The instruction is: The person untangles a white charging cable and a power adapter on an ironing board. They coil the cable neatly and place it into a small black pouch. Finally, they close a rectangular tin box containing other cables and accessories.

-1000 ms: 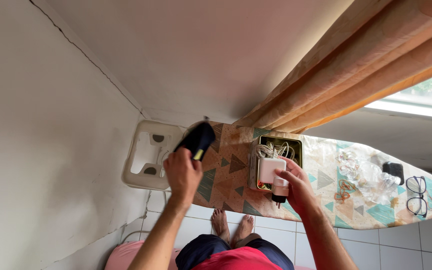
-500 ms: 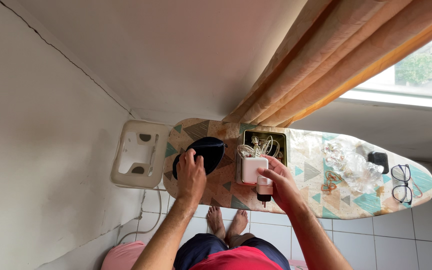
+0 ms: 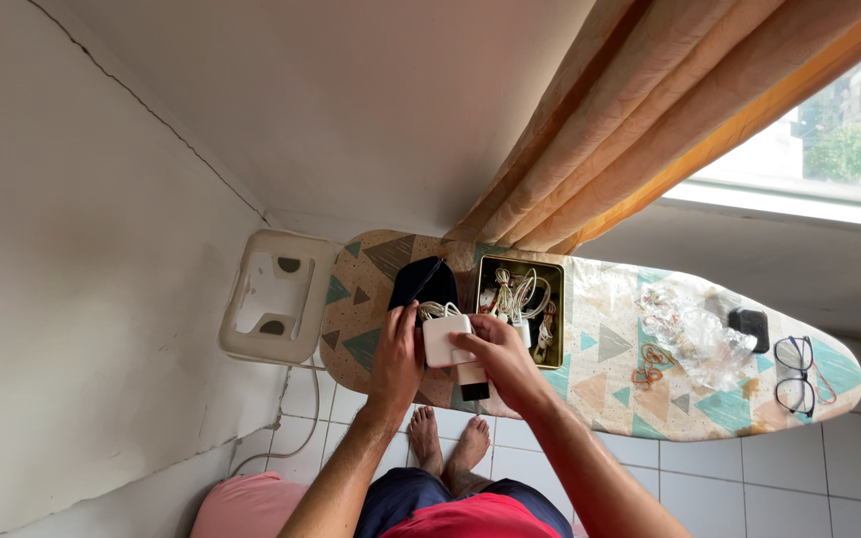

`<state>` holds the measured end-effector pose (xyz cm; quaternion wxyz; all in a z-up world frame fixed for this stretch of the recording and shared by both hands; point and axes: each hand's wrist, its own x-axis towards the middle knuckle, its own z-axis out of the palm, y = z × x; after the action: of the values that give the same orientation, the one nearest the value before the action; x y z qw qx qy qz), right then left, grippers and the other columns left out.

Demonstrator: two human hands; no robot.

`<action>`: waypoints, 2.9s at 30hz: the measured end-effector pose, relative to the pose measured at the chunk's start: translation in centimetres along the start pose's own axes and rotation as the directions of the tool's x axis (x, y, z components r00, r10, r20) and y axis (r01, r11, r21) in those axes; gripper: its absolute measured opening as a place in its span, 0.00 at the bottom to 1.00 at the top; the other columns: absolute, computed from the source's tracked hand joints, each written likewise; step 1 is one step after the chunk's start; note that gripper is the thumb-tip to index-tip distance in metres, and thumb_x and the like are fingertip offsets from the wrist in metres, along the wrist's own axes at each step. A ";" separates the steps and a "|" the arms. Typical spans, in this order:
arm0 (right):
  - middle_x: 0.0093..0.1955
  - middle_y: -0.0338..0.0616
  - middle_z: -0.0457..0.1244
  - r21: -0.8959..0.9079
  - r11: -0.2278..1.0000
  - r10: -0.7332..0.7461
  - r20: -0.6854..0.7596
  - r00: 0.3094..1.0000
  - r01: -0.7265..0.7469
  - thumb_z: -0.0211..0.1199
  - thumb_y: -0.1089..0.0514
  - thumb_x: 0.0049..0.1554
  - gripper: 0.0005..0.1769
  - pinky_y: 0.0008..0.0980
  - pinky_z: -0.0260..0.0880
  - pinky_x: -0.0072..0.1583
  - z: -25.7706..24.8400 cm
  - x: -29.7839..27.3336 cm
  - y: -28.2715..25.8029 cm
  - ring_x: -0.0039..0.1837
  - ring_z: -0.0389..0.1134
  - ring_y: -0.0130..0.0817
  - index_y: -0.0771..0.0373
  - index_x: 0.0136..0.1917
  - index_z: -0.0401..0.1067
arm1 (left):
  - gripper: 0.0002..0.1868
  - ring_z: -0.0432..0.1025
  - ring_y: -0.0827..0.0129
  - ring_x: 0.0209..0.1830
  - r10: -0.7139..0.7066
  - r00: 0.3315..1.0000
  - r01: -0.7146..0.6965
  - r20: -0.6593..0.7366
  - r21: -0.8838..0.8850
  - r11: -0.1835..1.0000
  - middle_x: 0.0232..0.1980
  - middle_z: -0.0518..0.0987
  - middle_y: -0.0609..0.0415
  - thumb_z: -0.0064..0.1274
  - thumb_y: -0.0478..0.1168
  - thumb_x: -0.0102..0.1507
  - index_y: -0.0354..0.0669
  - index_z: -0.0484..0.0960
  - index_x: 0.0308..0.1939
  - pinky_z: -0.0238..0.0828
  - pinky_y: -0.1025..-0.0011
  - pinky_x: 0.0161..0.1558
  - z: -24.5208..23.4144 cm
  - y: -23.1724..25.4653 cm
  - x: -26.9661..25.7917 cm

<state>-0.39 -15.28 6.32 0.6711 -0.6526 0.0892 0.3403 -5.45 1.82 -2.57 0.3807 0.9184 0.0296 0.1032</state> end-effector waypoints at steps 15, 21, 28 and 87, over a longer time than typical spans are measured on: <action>0.42 0.52 0.67 0.029 0.990 0.137 -0.051 0.989 -0.135 0.60 0.54 0.62 0.18 0.32 0.77 0.37 2.7 6.3 2.7 0.37 0.72 0.34 0.73 0.57 0.67 | 0.28 0.64 0.46 0.72 -0.093 0.991 0.116 0.098 -0.266 0.957 0.72 0.64 0.40 0.41 0.30 0.70 0.41 0.60 0.76 0.69 0.57 0.66 -1.9 -0.4 -3.4; 0.44 0.52 0.67 0.259 0.961 0.114 -0.060 0.992 -0.095 0.60 0.59 0.63 0.15 0.31 0.76 0.39 3.8 9.4 5.6 0.40 0.72 0.33 0.73 0.57 0.66 | 0.30 0.67 0.49 0.70 -0.078 0.987 0.118 0.143 -0.292 0.949 0.71 0.65 0.43 0.42 0.28 0.67 0.40 0.62 0.75 0.71 0.59 0.65 -2.7 0.8 -3.5; 0.51 0.54 0.67 0.398 0.915 0.138 -0.146 0.980 -0.069 0.59 0.63 0.61 0.20 0.35 0.80 0.48 4.7 11.0 7.3 0.48 0.73 0.37 0.67 0.65 0.61 | 0.36 0.66 0.47 0.67 -0.030 0.990 0.059 0.136 -0.214 0.975 0.68 0.63 0.39 0.47 0.25 0.59 0.35 0.62 0.73 0.75 0.61 0.58 -2.8 0.4 -3.4; 0.50 0.55 0.68 -0.031 0.996 0.078 -0.094 0.992 -0.081 0.50 0.74 0.55 0.28 0.45 0.70 0.47 5.4 10.8 9.6 0.47 0.70 0.47 0.65 0.69 0.66 | 0.09 0.49 0.37 0.79 -0.128 0.982 0.147 0.141 -0.134 0.980 0.77 0.57 0.36 0.57 0.38 0.58 0.41 0.72 0.34 0.42 0.33 0.72 1.3 -5.0 -3.6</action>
<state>0.46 -7.31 -6.87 0.6407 -0.6752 0.1404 0.3375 -8.55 4.01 -7.60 0.4533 0.8891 0.0605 0.0176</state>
